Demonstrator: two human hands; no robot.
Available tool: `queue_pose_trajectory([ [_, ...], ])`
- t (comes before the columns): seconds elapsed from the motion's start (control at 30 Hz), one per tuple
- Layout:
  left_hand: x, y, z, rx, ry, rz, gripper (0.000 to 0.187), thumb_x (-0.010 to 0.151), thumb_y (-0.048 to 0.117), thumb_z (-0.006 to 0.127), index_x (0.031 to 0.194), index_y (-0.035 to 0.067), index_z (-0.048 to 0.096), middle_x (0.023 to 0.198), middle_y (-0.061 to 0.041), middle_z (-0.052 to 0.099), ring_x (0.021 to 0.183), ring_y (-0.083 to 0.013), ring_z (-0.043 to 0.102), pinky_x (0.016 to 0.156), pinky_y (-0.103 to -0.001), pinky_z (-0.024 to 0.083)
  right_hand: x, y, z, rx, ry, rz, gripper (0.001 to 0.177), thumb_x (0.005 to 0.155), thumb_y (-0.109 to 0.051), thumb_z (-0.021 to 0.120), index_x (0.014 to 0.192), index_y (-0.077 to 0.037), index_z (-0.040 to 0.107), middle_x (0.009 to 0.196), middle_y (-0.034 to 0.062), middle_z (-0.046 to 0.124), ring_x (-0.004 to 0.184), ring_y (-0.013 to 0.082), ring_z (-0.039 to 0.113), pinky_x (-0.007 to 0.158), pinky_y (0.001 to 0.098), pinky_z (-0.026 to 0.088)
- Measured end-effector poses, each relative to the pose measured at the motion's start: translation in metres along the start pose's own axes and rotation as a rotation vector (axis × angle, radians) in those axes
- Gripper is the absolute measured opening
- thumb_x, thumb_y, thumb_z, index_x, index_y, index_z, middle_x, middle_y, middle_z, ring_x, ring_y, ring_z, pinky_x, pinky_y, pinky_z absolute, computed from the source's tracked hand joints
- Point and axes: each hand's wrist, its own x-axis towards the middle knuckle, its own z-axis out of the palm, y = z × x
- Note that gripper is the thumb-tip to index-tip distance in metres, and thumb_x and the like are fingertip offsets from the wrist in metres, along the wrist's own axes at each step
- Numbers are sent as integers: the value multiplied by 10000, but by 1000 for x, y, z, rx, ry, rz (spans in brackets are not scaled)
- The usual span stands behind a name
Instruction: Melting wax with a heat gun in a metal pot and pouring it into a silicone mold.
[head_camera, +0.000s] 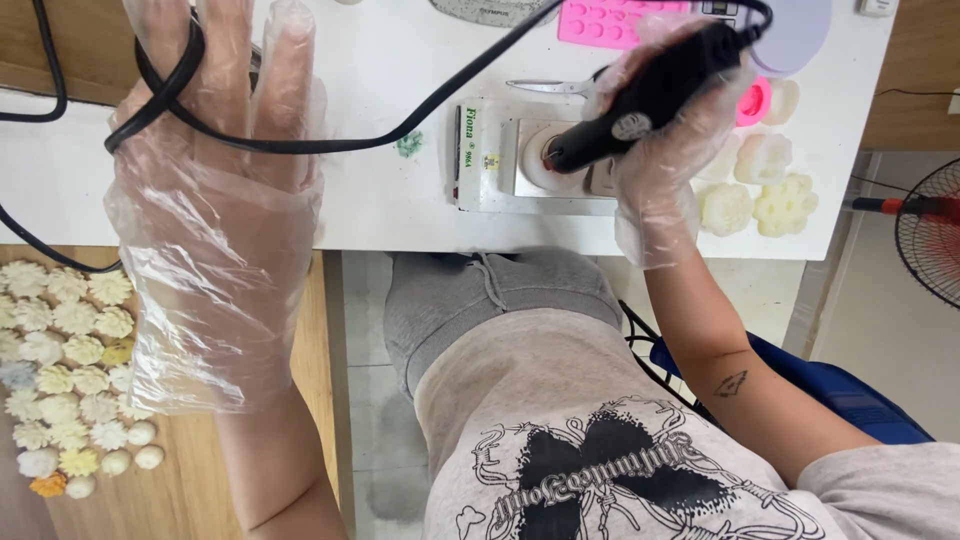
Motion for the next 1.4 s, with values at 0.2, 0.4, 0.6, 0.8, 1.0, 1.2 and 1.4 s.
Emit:
queue_pose_trajectory([
  [0.2,0,-2,1,5,-15,4,562,1126,186,514,1648,170,307,1727,-149,259,1586,-336,198,1277,-482,355,-34,15,-27,63,-15,-117,704,922,-794,550,1138,-124,551,851,96,598,730,226,645,644,405,565],
  [0.4,12,-1,6,-4,-14,32,559,1130,196,511,1649,168,307,1727,-151,257,1584,-339,194,1279,-485,350,-45,4,-24,27,-39,-154,757,834,-815,587,1161,-136,515,974,49,579,752,255,637,684,421,521],
  [0.6,9,-1,11,-8,-19,29,555,1135,206,508,1651,166,307,1726,-153,255,1583,-341,190,1281,-489,345,-51,5,-23,-64,-19,-116,770,827,-847,591,1137,-148,494,963,61,561,771,256,603,695,413,508],
  [0.8,-20,-4,0,12,-50,-31,552,1139,215,505,1652,164,308,1726,-155,253,1582,-343,186,1283,-492,340,-45,13,-21,12,-64,-105,762,865,-845,547,1150,-139,507,884,82,597,744,241,627,717,393,521],
  [1.0,-29,-7,-1,27,-59,-64,549,1143,225,502,1653,162,308,1726,-158,250,1580,-346,182,1285,-496,335,-41,13,-21,-2,24,-133,757,861,-797,604,1216,-141,473,1038,77,574,772,261,626,670,436,558],
  [1.2,-29,-6,-2,30,-64,-67,546,1148,235,499,1655,161,309,1725,-160,248,1579,-348,178,1287,-500,330,-47,17,-33,19,-60,-91,767,877,-812,591,1154,-103,501,1053,46,563,784,251,621,674,399,526],
  [1.4,-20,-6,2,24,-64,-49,544,1152,244,495,1656,159,309,1725,-162,246,1577,-351,174,1289,-503,325,-37,3,-10,-52,-72,-88,794,877,-859,519,1141,-110,505,917,56,603,734,246,616,654,368,528],
])
